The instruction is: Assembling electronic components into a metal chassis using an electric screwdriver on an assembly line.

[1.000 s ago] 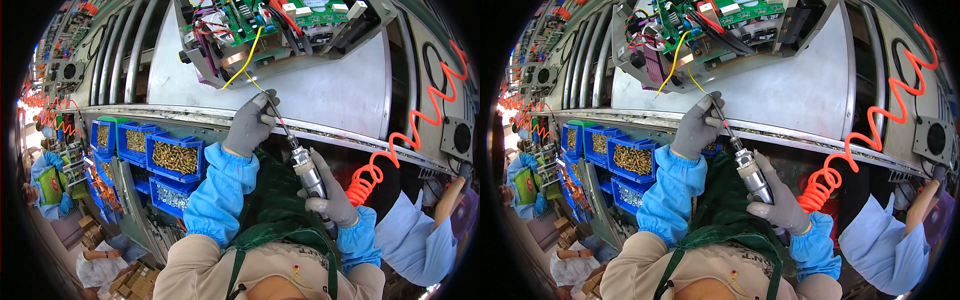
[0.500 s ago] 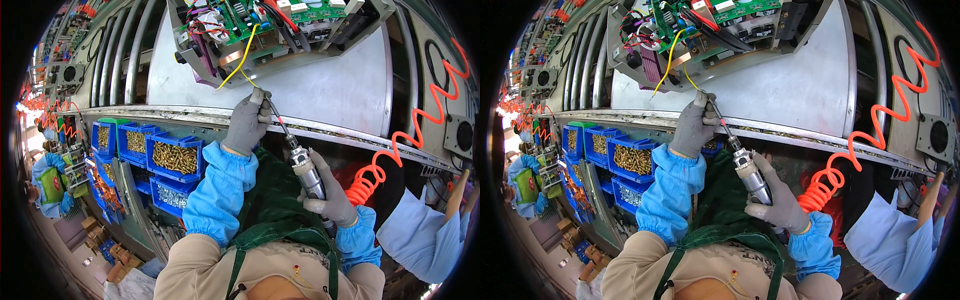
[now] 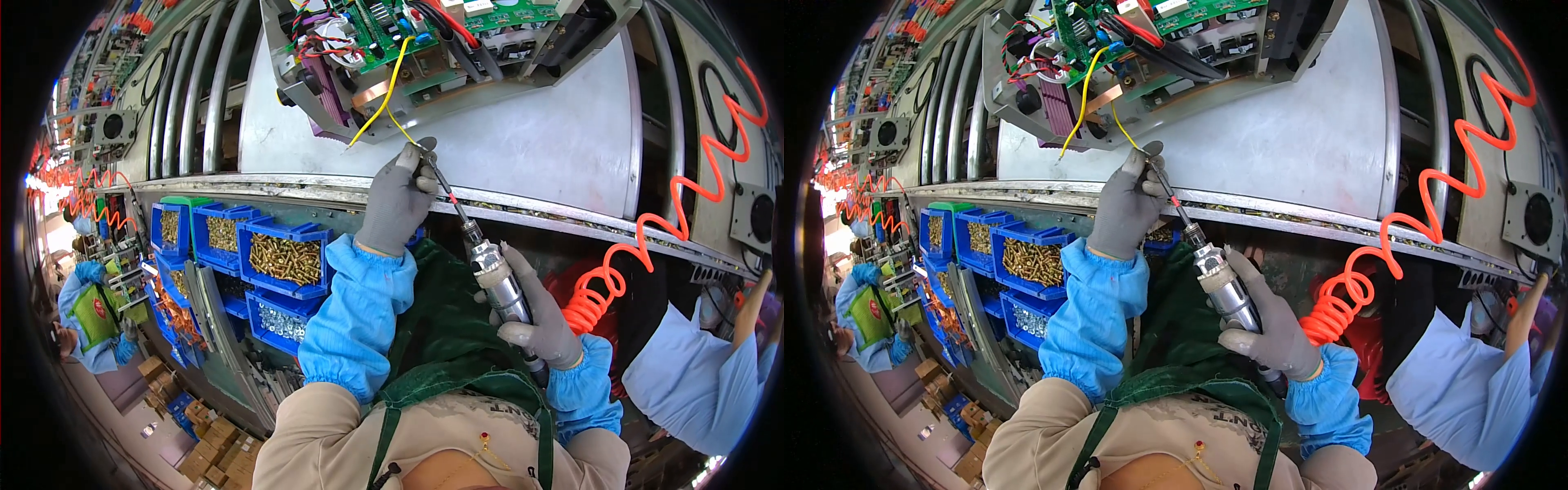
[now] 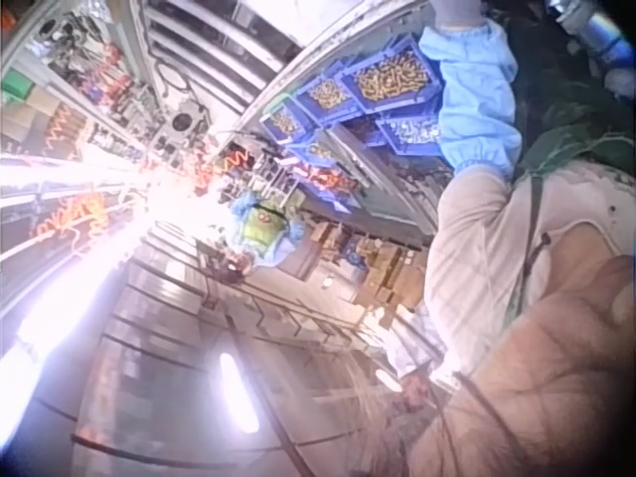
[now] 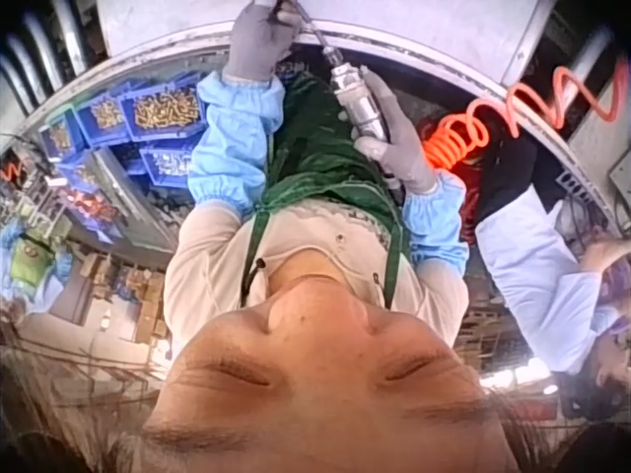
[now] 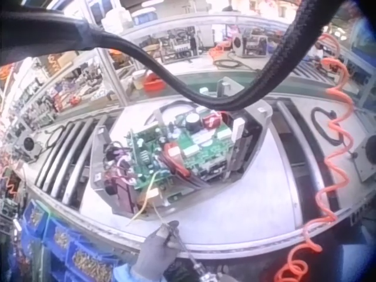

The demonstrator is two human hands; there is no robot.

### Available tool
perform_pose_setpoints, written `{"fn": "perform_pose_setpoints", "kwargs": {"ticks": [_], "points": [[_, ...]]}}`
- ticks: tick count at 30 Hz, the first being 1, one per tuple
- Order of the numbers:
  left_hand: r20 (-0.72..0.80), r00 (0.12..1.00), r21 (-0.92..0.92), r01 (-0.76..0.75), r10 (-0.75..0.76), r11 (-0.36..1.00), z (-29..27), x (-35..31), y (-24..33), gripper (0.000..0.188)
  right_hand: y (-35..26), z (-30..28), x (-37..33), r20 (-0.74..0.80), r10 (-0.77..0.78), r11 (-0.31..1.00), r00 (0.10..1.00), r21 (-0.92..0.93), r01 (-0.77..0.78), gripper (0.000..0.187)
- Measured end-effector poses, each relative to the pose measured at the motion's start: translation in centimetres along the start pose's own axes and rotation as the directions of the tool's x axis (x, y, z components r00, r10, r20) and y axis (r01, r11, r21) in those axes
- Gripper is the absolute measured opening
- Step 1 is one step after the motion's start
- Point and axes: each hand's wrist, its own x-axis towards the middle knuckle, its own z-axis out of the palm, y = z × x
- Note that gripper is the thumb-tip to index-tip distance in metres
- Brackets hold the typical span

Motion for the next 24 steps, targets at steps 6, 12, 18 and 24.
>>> {"fn": "perform_pose_setpoints", "kwargs": {"ticks": [6,12,18,24], "points": [[0.108,0.994,-0.059,-0.011,0.017,0.998,-2.1,0.3,0.0,0.030,-0.7,0.3,-0.1,0.024,0.043,0.994,0.999,0.095,-0.045,0.110],[-0.030,0.999,0.112,-0.034,0.037,0.993,-0.2,-0.3,0.1,0.036,-0.9,0.4,-0.1,0.076,0.056,0.981,0.996,0.183,-0.069,0.110],[-0.097,0.987,0.402,-0.077,0.126,0.912,0.1,-0.2,0.1,0.044,0.1,0.2,0.1,0.101,0.043,0.991,0.994,0.118,-0.055,0.107],[-0.114,0.983,0.535,-0.063,0.146,0.843,1.0,-0.5,0.7,0.044,-0.1,0.1,0.2,0.087,0.053,0.992,0.995,0.113,-0.063,0.107]]}}
